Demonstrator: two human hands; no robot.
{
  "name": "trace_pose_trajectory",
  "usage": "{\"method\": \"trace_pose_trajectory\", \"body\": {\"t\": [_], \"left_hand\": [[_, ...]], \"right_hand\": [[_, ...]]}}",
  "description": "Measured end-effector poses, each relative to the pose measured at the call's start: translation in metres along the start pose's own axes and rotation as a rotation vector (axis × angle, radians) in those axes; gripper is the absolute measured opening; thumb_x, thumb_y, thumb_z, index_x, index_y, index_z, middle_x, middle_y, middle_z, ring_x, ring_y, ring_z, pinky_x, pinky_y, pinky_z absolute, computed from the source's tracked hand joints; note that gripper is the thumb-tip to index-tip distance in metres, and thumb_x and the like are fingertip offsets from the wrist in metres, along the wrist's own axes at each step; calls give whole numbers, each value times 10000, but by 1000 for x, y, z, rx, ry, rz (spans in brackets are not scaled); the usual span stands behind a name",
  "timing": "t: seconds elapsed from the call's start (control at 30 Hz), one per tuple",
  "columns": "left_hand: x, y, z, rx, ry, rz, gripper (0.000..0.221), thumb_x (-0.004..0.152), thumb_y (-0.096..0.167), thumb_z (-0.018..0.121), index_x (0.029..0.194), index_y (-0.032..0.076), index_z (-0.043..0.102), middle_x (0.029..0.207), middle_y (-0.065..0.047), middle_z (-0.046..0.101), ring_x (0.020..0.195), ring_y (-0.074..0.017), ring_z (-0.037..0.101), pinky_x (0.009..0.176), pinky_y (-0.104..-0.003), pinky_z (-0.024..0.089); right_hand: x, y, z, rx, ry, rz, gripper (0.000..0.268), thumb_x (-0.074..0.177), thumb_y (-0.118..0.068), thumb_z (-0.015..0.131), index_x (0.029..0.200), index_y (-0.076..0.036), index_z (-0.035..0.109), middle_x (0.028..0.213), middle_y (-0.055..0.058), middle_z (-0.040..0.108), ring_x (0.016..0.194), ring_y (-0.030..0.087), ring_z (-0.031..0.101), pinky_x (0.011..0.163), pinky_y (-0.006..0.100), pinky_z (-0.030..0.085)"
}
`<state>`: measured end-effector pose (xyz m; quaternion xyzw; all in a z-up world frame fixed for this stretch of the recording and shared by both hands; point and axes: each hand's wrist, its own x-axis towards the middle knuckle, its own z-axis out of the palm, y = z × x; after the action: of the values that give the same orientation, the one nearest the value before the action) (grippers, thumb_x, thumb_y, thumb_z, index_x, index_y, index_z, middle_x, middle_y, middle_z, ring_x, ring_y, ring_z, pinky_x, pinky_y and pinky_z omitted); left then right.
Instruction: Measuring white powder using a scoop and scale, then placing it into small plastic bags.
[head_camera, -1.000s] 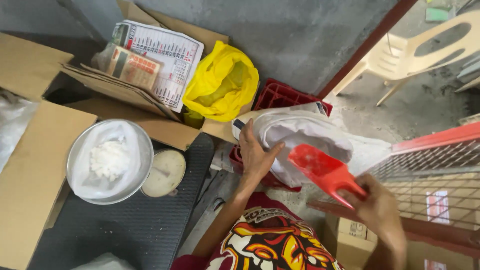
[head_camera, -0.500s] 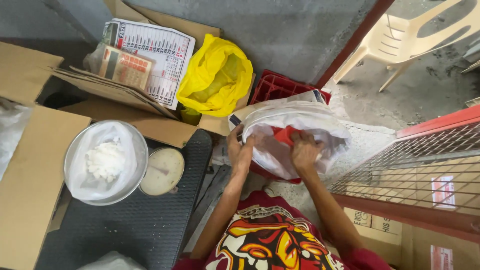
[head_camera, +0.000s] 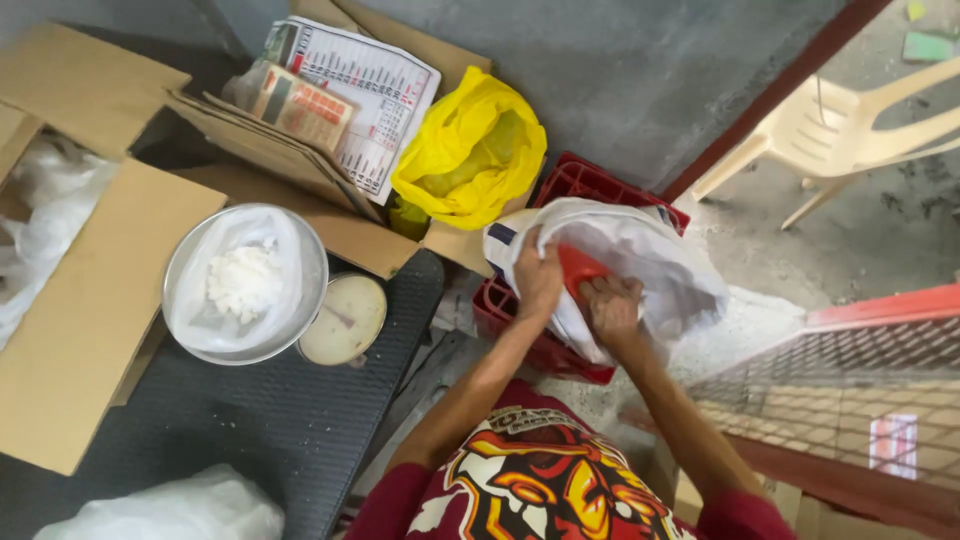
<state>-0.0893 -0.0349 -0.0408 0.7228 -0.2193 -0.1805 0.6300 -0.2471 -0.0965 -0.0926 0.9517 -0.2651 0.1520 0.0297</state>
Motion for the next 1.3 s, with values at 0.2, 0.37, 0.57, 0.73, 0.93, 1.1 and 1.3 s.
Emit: {"method": "trace_pose_trajectory", "body": {"t": [0.2, 0.37, 0.57, 0.73, 0.93, 1.1, 1.3], "left_hand": [[-43, 17, 44, 34, -183, 272, 406, 897, 94, 637, 1296, 19, 636, 1208, -235, 708, 1126, -407, 682, 982, -442, 527], [-114, 20, 48, 230, -488, 543, 448, 783, 38, 680, 1229, 30, 652, 1061, -215, 719, 1005, -394, 681, 941, -526, 458], [-81, 16, 46, 224, -450, 477, 449, 846, 22, 643, 1293, 14, 597, 1137, -213, 705, 1071, -382, 663, 984, -486, 481], [-32, 30, 8, 230, -210, 501, 386, 876, -14, 612, 1263, -6, 613, 1184, -248, 682, 1117, -434, 638, 1012, -464, 493], [21, 49, -15, 309, -120, 475, 385, 866, -13, 606, 1249, -52, 588, 1163, -288, 625, 1098, -481, 571, 947, -519, 453], [44, 63, -11, 226, -94, 532, 323, 906, -29, 568, 1226, -28, 610, 1151, -259, 647, 1117, -461, 600, 977, -509, 474], [62, 42, -28, 378, -63, 446, 344, 907, 46, 599, 1247, 10, 633, 1089, -252, 656, 1031, -453, 620, 896, -519, 486]], "right_hand": [[-21, -8, 21, 223, 72, 314, 294, 940, -204, 557, 1180, -107, 696, 970, 59, 688, 964, 241, 622, 898, 468, 409], [-5, -38, 21, 394, 93, 955, 334, 1062, -316, 556, 1169, -30, 693, 995, 154, 710, 939, 289, 640, 912, 449, 474], [-62, -4, 97, 672, 240, 1044, 396, 1090, -287, 594, 1235, 80, 631, 1094, 260, 687, 976, 330, 629, 878, 452, 522], [-56, -20, 43, 762, 210, 583, 219, 894, -108, 699, 1056, 20, 630, 945, 190, 670, 826, 270, 625, 732, 417, 512], [-32, -35, -65, 628, 212, 555, 193, 795, -77, 797, 866, -27, 625, 804, 150, 658, 715, 256, 610, 682, 378, 492], [-18, -42, -98, 534, 278, 552, 234, 756, -70, 812, 893, -35, 626, 812, 127, 648, 745, 262, 593, 677, 393, 474], [-18, -43, -82, 635, 212, 688, 228, 799, -71, 808, 840, -38, 586, 759, 106, 616, 673, 212, 571, 653, 362, 477]]}}
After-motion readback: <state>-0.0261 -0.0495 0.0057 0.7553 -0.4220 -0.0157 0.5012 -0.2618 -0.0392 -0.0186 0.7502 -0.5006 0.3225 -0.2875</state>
